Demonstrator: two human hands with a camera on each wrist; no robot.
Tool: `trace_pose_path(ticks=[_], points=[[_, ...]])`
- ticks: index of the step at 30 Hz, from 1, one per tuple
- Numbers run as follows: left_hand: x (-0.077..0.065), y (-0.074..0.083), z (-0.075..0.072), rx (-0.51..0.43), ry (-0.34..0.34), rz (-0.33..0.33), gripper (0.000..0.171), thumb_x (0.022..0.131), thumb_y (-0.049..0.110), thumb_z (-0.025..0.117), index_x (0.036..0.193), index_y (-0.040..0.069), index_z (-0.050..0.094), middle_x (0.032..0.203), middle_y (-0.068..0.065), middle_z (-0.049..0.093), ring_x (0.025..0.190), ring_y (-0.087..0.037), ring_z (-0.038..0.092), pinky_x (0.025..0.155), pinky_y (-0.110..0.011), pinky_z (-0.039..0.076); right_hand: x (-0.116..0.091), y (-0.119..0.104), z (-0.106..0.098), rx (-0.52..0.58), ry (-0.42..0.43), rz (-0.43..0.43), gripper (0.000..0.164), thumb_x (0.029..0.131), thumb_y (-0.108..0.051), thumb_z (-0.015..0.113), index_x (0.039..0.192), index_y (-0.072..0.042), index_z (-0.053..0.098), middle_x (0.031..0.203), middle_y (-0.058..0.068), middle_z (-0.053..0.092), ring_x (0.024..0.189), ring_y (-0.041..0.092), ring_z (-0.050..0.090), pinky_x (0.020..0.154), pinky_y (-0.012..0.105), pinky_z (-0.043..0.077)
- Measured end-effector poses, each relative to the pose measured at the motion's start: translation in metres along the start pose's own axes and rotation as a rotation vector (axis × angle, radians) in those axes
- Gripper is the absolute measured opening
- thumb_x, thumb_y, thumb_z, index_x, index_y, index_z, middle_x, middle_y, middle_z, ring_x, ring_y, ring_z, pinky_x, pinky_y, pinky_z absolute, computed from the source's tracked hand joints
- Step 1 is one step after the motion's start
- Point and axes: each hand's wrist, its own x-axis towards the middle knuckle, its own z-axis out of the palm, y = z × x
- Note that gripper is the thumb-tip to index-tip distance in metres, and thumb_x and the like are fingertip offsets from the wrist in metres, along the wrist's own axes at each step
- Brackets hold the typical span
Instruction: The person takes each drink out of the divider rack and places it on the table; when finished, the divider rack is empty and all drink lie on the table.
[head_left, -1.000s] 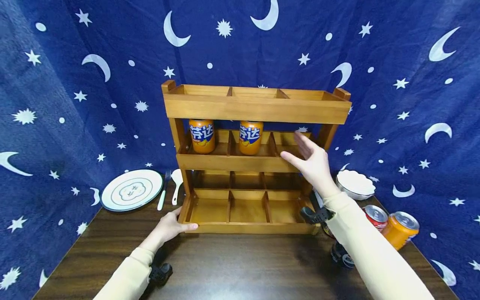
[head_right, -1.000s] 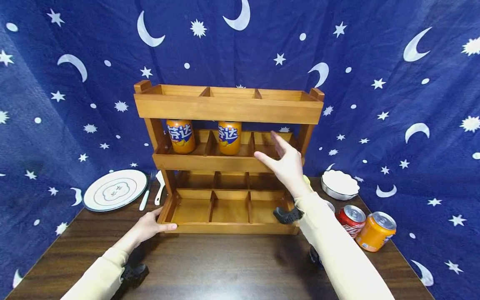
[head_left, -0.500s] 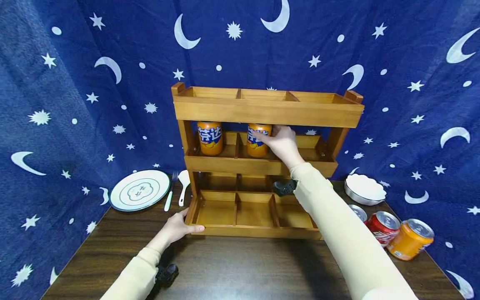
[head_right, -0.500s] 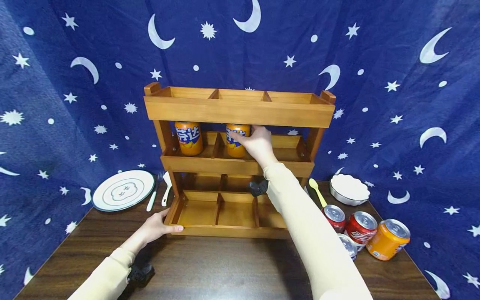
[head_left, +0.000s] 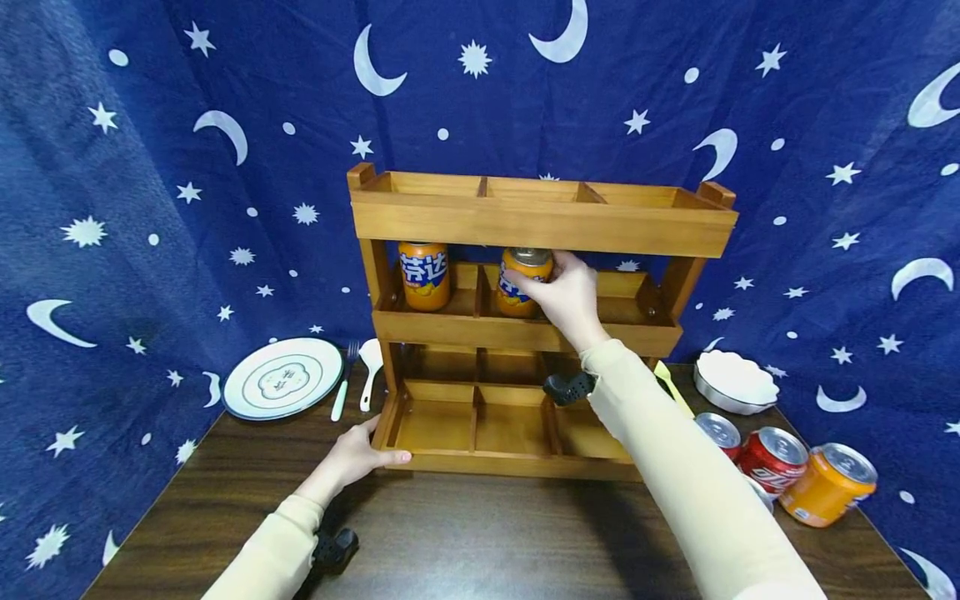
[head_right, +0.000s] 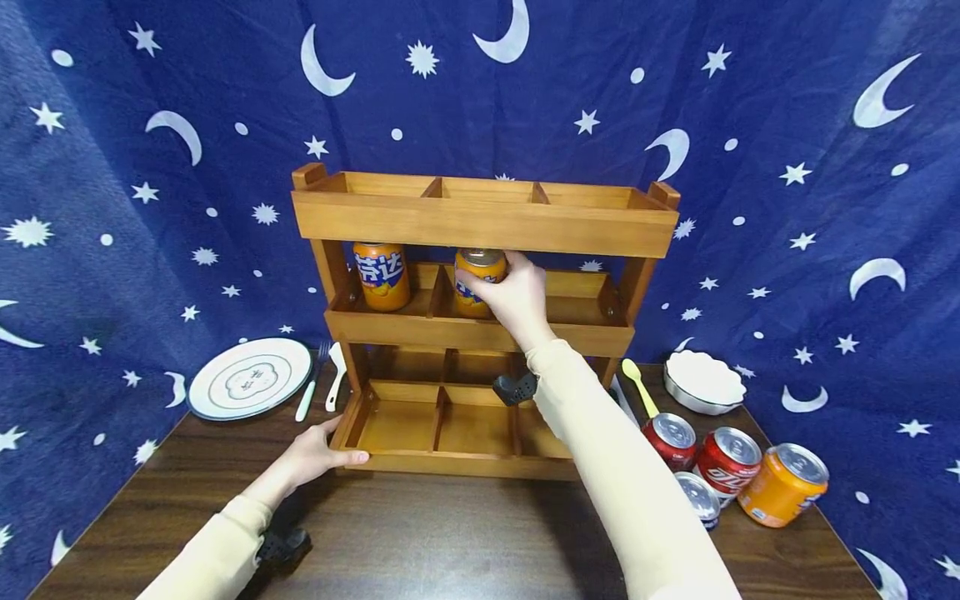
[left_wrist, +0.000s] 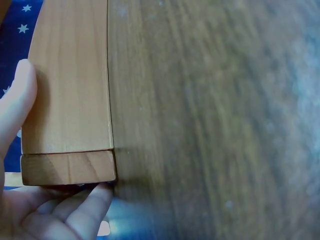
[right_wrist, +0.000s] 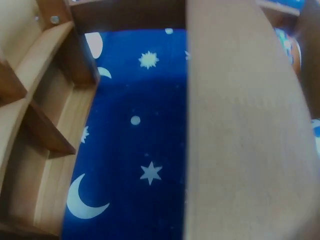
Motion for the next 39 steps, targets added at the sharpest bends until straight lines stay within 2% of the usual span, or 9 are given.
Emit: trace_pose_path(ticks=[4,9,14,20,24,28,32,35,39], points=[[0.002,0.0,-0.001,-0.001,-0.002,0.005,0.096,0.058,0.049,0.075,0.133,0.003,0.036,0.115,-0.019,0.057,0.106,-0.031,0.052,0.089,-0.048,0.039,-0.017,-0.002,-0.005,0.052,0.07,-0.1,0.052,0.064,-0.049,0.07,0.106,-0.022,0.057,0.094,-0.003,0.067,0.078,0.005,0.063,0.063,0.022,0.051],[0.004,0.002,-0.001,0.002,-0.016,0.008,0.096,0.058,0.05,0.075,0.133,0.004,0.036,0.116,-0.02,0.056,0.108,-0.033,0.051,0.09,-0.049,0.038,-0.036,-0.007,-0.012,0.094,0.198,-0.245,0.058,0.063,-0.036,0.076,0.116,-0.023,0.054,0.106,-0.003,0.062,0.093,0.007,0.061,0.073,0.021,0.05],[0.006,0.005,0.003,0.005,-0.025,0.004,0.097,0.058,0.05,0.075,0.133,0.004,0.036,0.117,-0.021,0.056,0.108,-0.034,0.051,0.09,-0.05,0.038,-0.056,-0.023,-0.026,0.133,0.306,-0.325,0.066,0.063,-0.02,0.078,0.122,-0.01,0.051,0.113,0.001,0.059,0.095,0.012,0.061,0.073,0.022,0.051],[0.007,0.006,0.005,0.004,-0.037,0.008,0.098,0.058,0.051,0.075,0.133,0.003,0.035,0.117,-0.021,0.055,0.108,-0.035,0.051,0.09,-0.05,0.038,-0.071,-0.048,-0.059,0.23,0.332,-0.3,0.063,0.062,-0.003,0.077,0.12,-0.005,0.052,0.111,0.008,0.06,0.092,0.015,0.062,0.071,0.019,0.05],[0.007,0.006,0.002,0.003,-0.041,0.004,0.099,0.058,0.051,0.074,0.134,0.002,0.034,0.118,-0.022,0.054,0.11,-0.036,0.049,0.09,-0.05,0.038,-0.079,-0.056,-0.082,0.262,0.267,-0.298,0.059,0.062,0.004,0.074,0.118,-0.003,0.054,0.11,0.012,0.06,0.095,0.016,0.061,0.077,0.021,0.049],[0.005,0.005,0.0,0.003,-0.056,-0.014,0.099,0.06,0.051,0.073,0.135,0.002,0.031,0.12,-0.024,0.052,0.111,-0.038,0.048,0.091,-0.051,0.037,-0.091,-0.056,-0.105,0.325,0.209,-0.292,0.057,0.062,0.011,0.071,0.116,0.005,0.053,0.109,0.013,0.061,0.093,0.014,0.061,0.078,0.02,0.049],[0.003,0.003,-0.001,0.0,-0.067,-0.018,0.099,0.061,0.05,0.073,0.135,0.001,0.03,0.121,-0.024,0.051,0.112,-0.039,0.046,0.09,-0.052,0.037,-0.104,-0.045,-0.133,0.395,0.149,-0.228,0.056,0.061,0.017,0.068,0.114,0.009,0.052,0.106,0.009,0.063,0.09,0.012,0.061,0.075,0.017,0.048],[0.003,0.002,-0.001,-0.002,-0.069,-0.016,0.098,0.062,0.05,0.073,0.135,0.001,0.03,0.121,-0.024,0.051,0.113,-0.039,0.046,0.09,-0.052,0.036,-0.114,-0.035,-0.157,0.335,0.098,-0.134,0.057,0.062,0.017,0.067,0.115,0.007,0.052,0.105,0.003,0.064,0.089,0.01,0.061,0.073,0.014,0.048],[0.004,0.0,0.0,0.0,-0.078,-0.022,0.098,0.062,0.051,0.072,0.136,0.002,0.028,0.122,-0.023,0.051,0.114,-0.039,0.045,0.091,-0.053,0.035,-0.131,-0.022,-0.187,0.122,0.096,-0.026,0.059,0.062,0.015,0.069,0.117,0.003,0.053,0.103,-0.008,0.064,0.085,0.002,0.061,0.071,0.01,0.046]])
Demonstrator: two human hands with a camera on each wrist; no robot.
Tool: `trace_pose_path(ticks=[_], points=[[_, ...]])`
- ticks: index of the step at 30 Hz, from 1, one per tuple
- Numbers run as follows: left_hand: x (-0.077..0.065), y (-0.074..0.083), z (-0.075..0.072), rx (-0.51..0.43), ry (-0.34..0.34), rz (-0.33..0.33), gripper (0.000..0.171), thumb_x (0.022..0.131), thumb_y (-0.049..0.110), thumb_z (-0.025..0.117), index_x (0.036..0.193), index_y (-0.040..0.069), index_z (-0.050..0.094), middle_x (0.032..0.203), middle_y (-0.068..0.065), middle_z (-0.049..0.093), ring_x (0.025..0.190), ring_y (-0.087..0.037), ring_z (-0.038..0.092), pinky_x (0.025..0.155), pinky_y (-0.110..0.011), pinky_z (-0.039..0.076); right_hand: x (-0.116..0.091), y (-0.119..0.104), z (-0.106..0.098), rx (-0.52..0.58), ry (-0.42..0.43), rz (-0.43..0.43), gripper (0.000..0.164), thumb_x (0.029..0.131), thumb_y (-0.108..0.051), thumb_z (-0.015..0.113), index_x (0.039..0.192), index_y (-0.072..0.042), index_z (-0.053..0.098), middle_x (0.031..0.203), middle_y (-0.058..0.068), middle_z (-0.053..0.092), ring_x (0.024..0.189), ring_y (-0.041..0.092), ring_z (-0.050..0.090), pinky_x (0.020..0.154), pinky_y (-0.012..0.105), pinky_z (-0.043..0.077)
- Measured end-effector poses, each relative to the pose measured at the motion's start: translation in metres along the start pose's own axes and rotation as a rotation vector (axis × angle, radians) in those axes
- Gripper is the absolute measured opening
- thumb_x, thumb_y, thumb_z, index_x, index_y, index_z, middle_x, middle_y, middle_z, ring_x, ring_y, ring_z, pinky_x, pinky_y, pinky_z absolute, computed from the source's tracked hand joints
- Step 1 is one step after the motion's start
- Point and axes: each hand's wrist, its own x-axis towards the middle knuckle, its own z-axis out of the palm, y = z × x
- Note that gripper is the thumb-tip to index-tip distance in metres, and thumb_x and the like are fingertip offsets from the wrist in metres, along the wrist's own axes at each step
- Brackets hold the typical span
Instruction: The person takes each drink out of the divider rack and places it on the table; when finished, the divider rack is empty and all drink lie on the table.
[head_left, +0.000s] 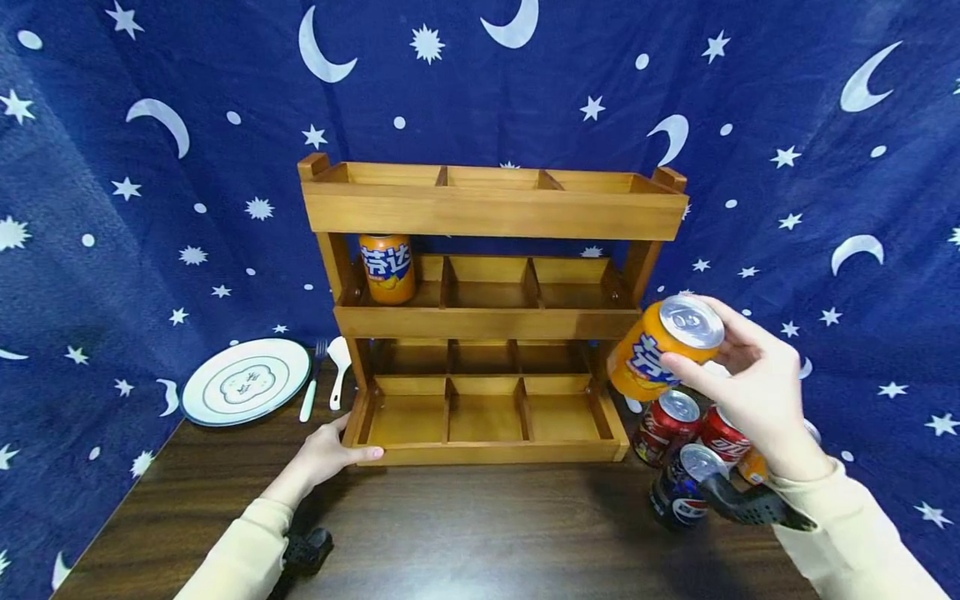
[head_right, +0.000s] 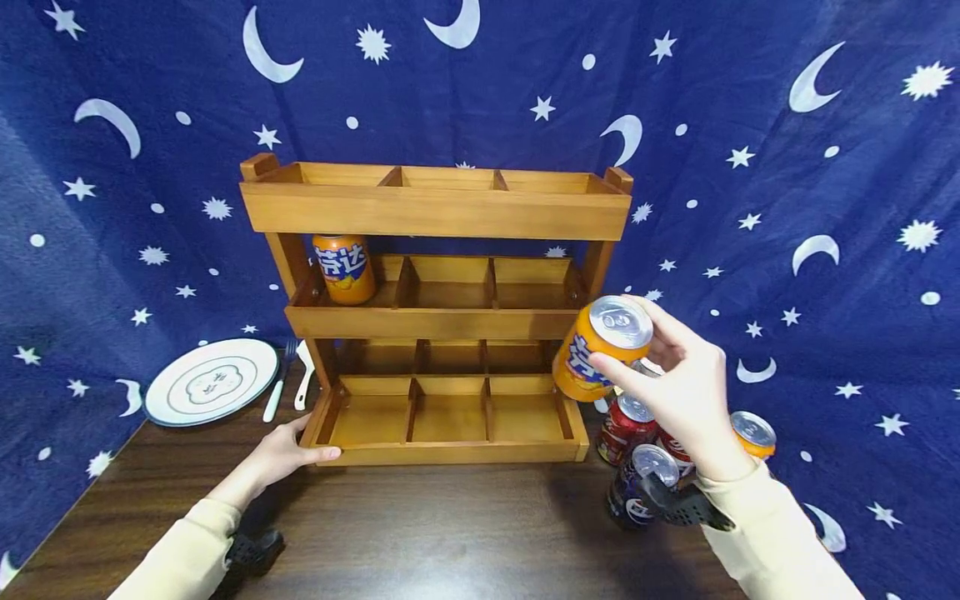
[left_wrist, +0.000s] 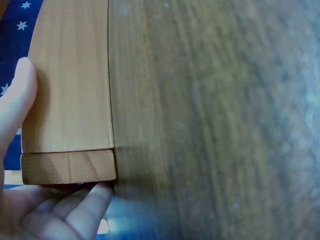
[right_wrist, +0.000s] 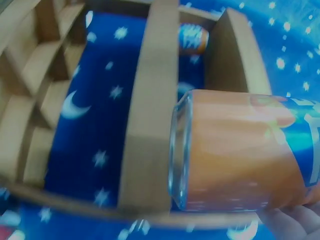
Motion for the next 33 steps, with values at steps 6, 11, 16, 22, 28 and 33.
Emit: trace_pose_path(ticks=[6,11,16,22,28,33], points=[[0.0,0.0,0.0,0.006,-0.002,0.004,0.099,0.062,0.052,0.071,0.136,0.002,0.028,0.123,-0.024,0.05,0.114,-0.04,0.044,0.091,-0.054,0.035,-0.03,0.018,-0.038,-0.258,0.08,0.088,0.06,0.06,0.014,0.071,0.115,0.001,0.055,0.099,-0.018,0.063,0.08,-0.005,0.061,0.068,0.006,0.044],[-0.001,0.002,-0.001,0.017,-0.009,0.005,0.099,0.063,0.051,0.071,0.136,0.001,0.027,0.122,-0.025,0.05,0.114,-0.041,0.044,0.091,-0.054,0.035,-0.06,0.041,-0.069,-0.39,0.116,0.195,0.059,0.062,0.007,0.074,0.116,-0.004,0.056,0.094,-0.031,0.058,0.075,-0.014,0.058,0.064,0.003,0.042],[-0.002,0.003,-0.002,0.021,-0.019,-0.003,0.101,0.063,0.053,0.07,0.137,0.0,0.026,0.123,-0.026,0.049,0.115,-0.042,0.042,0.093,-0.055,0.033,-0.087,0.062,-0.094,-0.453,0.121,0.297,0.058,0.064,-0.001,0.075,0.118,-0.009,0.055,0.088,-0.036,0.055,0.073,-0.019,0.055,0.058,0.002,0.041],[-0.003,0.0,-0.003,0.015,-0.003,0.018,0.096,0.063,0.05,0.072,0.135,0.001,0.03,0.119,-0.023,0.053,0.112,-0.039,0.046,0.091,-0.052,0.035,-0.114,0.089,-0.108,-0.477,0.107,0.381,0.055,0.068,-0.006,0.074,0.119,-0.011,0.054,0.085,-0.038,0.053,0.071,-0.019,0.054,0.055,0.003,0.042],[-0.002,-0.001,-0.003,0.012,-0.008,0.001,0.1,0.062,0.053,0.071,0.136,0.001,0.029,0.122,-0.024,0.05,0.115,-0.041,0.043,0.092,-0.055,0.033,-0.14,0.114,-0.106,-0.496,0.082,0.48,0.059,0.069,-0.014,0.074,0.123,-0.017,0.051,0.081,-0.041,0.048,0.069,-0.022,0.051,0.055,0.003,0.041],[-0.001,0.001,-0.001,0.014,-0.012,-0.022,0.102,0.061,0.053,0.071,0.136,-0.001,0.026,0.124,-0.025,0.048,0.117,-0.042,0.041,0.094,-0.056,0.031,-0.156,0.132,-0.098,-0.473,0.049,0.488,0.062,0.069,-0.013,0.074,0.125,-0.008,0.048,0.086,-0.04,0.047,0.074,-0.023,0.049,0.059,0.002,0.041]])
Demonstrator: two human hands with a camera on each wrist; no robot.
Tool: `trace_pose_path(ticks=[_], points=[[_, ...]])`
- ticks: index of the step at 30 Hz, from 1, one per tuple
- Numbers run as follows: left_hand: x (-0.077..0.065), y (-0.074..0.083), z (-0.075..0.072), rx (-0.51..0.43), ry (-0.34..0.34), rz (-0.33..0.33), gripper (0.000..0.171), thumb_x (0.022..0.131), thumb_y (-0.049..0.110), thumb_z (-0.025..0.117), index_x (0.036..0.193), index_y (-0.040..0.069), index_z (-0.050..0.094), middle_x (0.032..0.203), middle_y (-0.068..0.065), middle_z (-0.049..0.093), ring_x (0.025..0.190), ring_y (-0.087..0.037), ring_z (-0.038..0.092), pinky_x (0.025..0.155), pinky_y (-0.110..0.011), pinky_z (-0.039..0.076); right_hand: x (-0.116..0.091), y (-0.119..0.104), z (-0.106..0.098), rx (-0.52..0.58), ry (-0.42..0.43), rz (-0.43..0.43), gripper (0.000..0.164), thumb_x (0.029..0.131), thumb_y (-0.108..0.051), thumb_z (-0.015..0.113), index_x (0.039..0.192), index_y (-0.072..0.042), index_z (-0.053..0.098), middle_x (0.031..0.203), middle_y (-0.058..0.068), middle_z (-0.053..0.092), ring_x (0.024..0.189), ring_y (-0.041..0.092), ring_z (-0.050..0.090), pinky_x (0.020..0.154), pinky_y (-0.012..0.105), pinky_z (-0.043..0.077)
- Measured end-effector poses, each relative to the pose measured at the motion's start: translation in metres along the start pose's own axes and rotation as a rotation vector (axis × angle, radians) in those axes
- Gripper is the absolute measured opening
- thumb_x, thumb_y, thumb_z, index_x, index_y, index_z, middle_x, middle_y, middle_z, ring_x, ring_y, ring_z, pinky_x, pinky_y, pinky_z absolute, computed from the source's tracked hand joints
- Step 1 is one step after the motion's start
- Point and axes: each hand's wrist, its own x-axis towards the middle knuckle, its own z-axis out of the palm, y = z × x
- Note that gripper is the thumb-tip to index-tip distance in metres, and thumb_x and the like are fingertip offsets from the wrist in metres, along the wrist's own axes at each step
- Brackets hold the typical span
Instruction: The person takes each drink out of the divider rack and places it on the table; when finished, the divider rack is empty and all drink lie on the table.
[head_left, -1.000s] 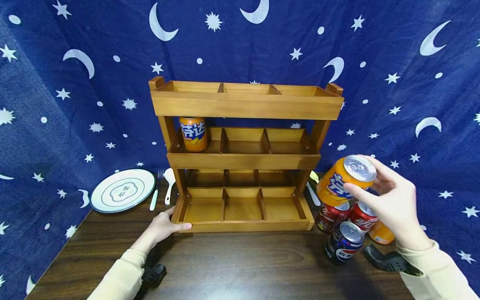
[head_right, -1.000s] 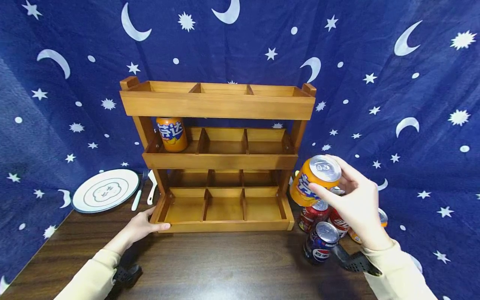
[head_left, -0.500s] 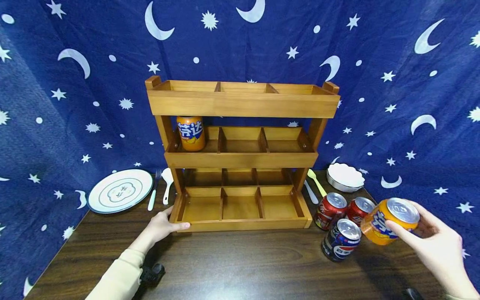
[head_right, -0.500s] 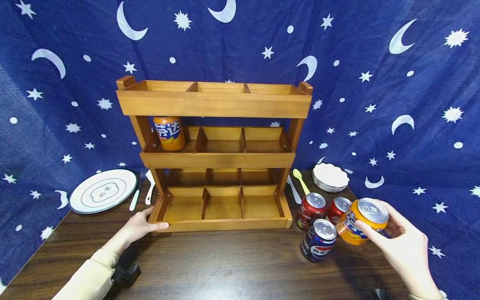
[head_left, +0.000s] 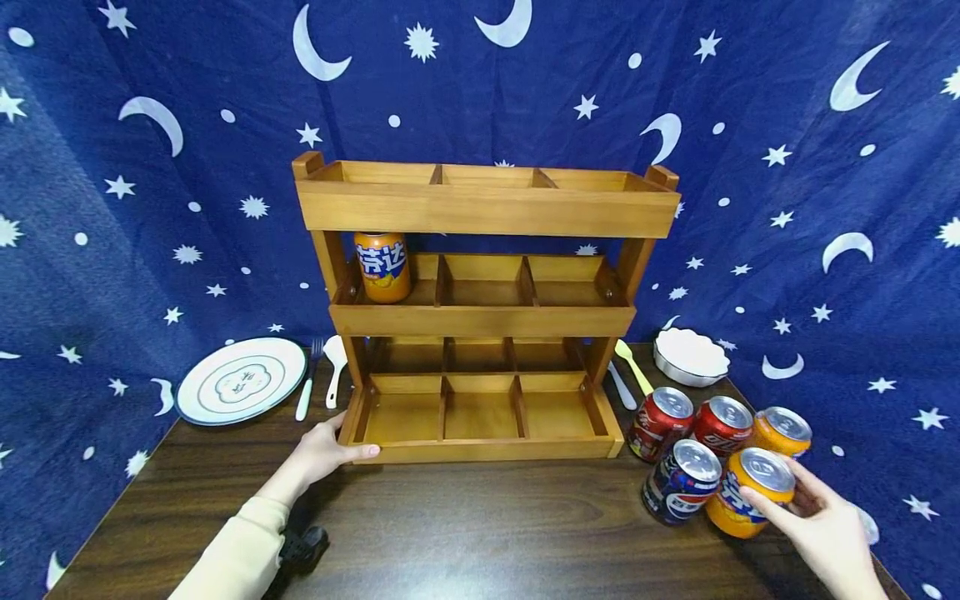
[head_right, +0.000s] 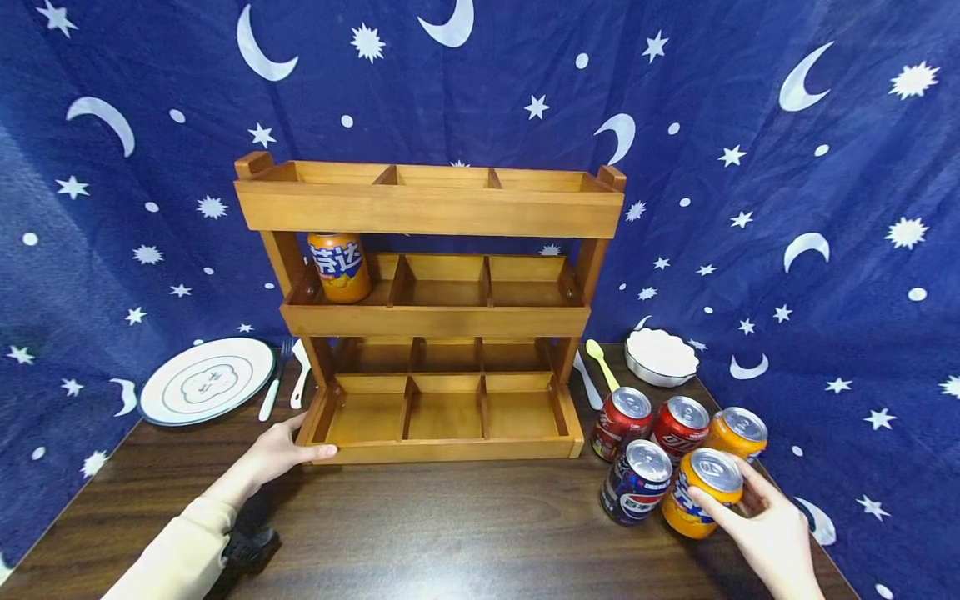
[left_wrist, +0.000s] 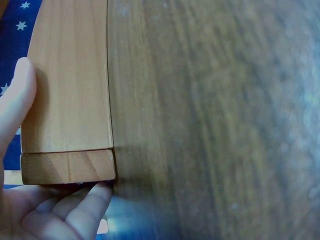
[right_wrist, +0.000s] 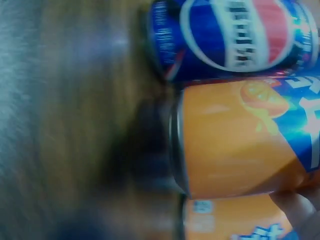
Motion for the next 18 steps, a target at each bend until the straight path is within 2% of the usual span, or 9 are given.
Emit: trace_pose_path(ticks=[5,12,18], points=[[0.0,0.001,0.001,-0.005,-0.004,-0.012,0.103,0.061,0.053,0.071,0.137,-0.001,0.025,0.124,-0.026,0.048,0.116,-0.042,0.041,0.093,-0.057,0.032,-0.003,0.008,0.011,0.032,0.024,0.016,0.062,0.069,-0.013,0.075,0.124,-0.006,0.048,0.089,-0.04,0.046,0.081,-0.025,0.046,0.063,-0.001,0.039],[-0.002,0.002,0.002,-0.007,0.001,0.007,0.1,0.063,0.05,0.071,0.136,-0.001,0.026,0.124,-0.025,0.048,0.116,-0.042,0.042,0.093,-0.055,0.032,-0.002,0.017,0.013,0.086,0.032,0.03,0.06,0.071,-0.009,0.072,0.126,-0.01,0.048,0.093,-0.037,0.049,0.084,-0.024,0.047,0.066,-0.001,0.039],[-0.003,0.003,0.0,-0.012,0.002,0.008,0.1,0.063,0.05,0.072,0.136,-0.001,0.027,0.123,-0.025,0.049,0.115,-0.041,0.043,0.093,-0.055,0.033,-0.004,0.019,0.014,0.04,0.029,-0.007,0.061,0.072,-0.012,0.072,0.127,-0.01,0.047,0.092,-0.04,0.046,0.085,-0.025,0.045,0.067,-0.002,0.037]])
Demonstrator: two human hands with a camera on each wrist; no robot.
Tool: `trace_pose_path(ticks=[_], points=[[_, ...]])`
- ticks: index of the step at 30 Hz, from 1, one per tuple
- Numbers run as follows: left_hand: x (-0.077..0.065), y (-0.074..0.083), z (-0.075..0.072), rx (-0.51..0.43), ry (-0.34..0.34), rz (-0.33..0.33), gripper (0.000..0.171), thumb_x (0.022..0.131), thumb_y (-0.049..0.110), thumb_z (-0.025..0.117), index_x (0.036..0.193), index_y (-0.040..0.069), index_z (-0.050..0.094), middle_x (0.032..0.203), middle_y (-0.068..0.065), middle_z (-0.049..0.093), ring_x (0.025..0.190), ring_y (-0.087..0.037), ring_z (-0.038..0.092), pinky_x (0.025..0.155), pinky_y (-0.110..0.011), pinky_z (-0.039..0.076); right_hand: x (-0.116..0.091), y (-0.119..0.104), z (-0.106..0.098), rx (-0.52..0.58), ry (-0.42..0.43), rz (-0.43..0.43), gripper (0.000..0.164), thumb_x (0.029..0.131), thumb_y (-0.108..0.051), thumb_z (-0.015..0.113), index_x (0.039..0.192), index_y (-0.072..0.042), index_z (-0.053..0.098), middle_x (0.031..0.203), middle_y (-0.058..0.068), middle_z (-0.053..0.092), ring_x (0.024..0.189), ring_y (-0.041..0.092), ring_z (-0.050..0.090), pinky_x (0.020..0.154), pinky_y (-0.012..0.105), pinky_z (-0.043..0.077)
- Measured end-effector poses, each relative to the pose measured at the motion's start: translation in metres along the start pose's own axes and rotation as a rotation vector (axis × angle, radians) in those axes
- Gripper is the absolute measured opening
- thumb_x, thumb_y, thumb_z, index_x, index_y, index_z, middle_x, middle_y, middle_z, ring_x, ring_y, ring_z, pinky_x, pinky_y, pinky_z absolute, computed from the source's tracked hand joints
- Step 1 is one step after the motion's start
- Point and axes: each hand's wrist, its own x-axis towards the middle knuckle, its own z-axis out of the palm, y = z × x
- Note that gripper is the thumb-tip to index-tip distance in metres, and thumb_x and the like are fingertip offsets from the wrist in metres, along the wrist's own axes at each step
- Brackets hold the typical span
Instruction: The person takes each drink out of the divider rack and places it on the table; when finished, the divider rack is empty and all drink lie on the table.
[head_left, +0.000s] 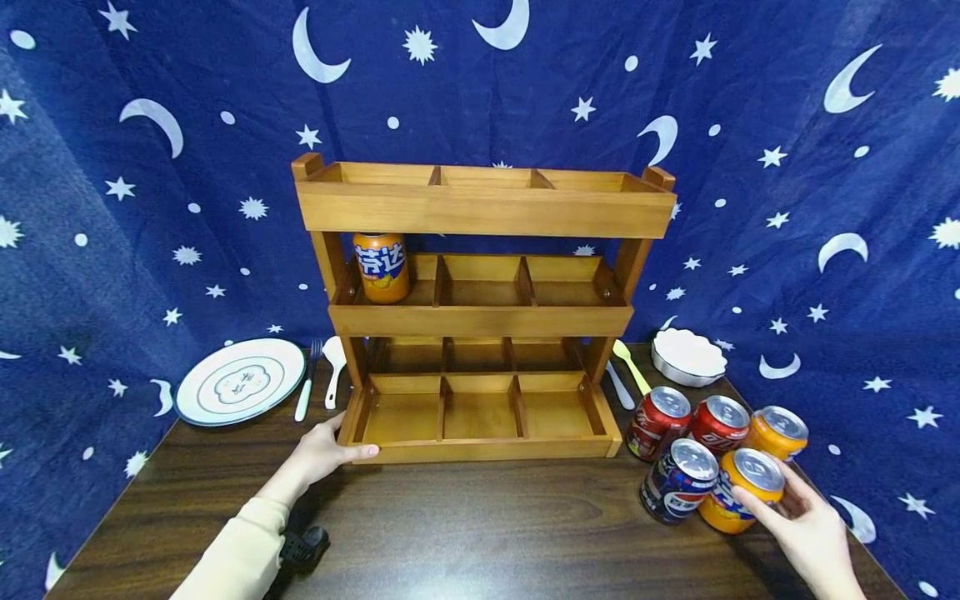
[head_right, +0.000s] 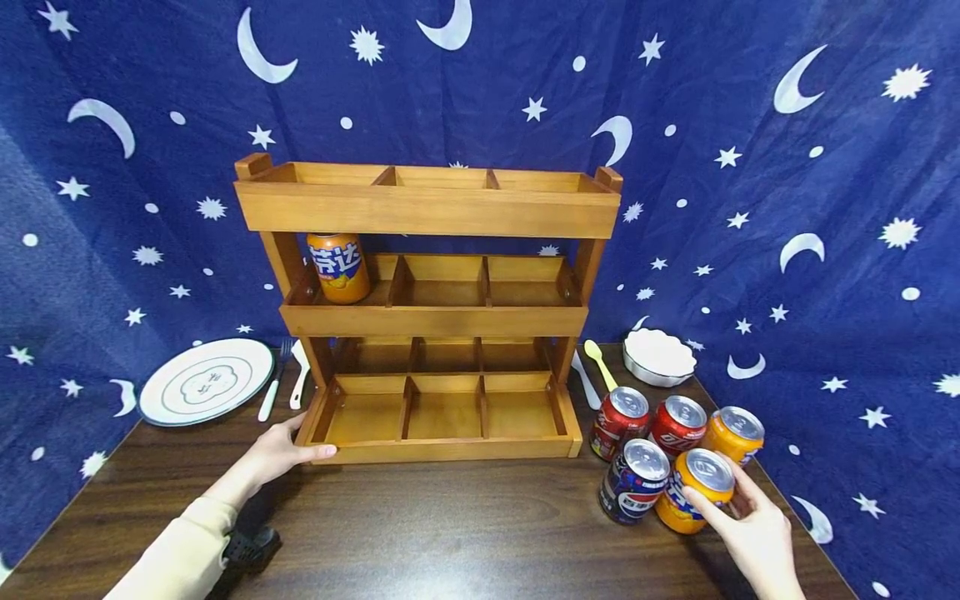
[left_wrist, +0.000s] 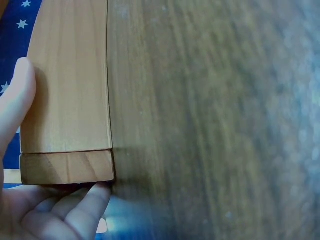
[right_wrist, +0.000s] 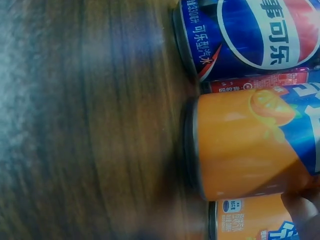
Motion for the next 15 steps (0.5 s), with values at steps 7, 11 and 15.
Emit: trace_pose_path(ticks=[7,11,15], points=[[0.0012,0.0,-0.001,-0.005,-0.003,-0.003,0.1,0.063,0.05,0.072,0.136,0.0,0.026,0.123,-0.026,0.049,0.115,-0.041,0.043,0.093,-0.055,0.033,-0.001,-0.001,-0.0015,-0.039,-0.009,-0.006,0.063,0.072,-0.016,0.072,0.129,-0.013,0.045,0.093,-0.042,0.044,0.083,-0.026,0.044,0.065,-0.001,0.036],[0.0011,-0.002,0.0002,-0.006,0.007,0.0,0.1,0.063,0.05,0.072,0.136,0.0,0.026,0.123,-0.026,0.049,0.115,-0.041,0.043,0.093,-0.056,0.032,-0.0006,-0.0045,-0.0046,-0.092,-0.029,0.001,0.067,0.071,-0.022,0.073,0.131,-0.014,0.043,0.093,-0.044,0.041,0.08,-0.027,0.042,0.062,0.0,0.035],[0.0005,-0.0038,0.0019,-0.016,0.019,0.014,0.098,0.063,0.048,0.073,0.135,0.0,0.029,0.121,-0.024,0.051,0.114,-0.04,0.045,0.092,-0.054,0.033,-0.0014,-0.0097,-0.0071,-0.134,-0.028,0.001,0.074,0.07,-0.026,0.074,0.134,-0.017,0.038,0.095,-0.046,0.036,0.081,-0.03,0.037,0.065,-0.002,0.029]])
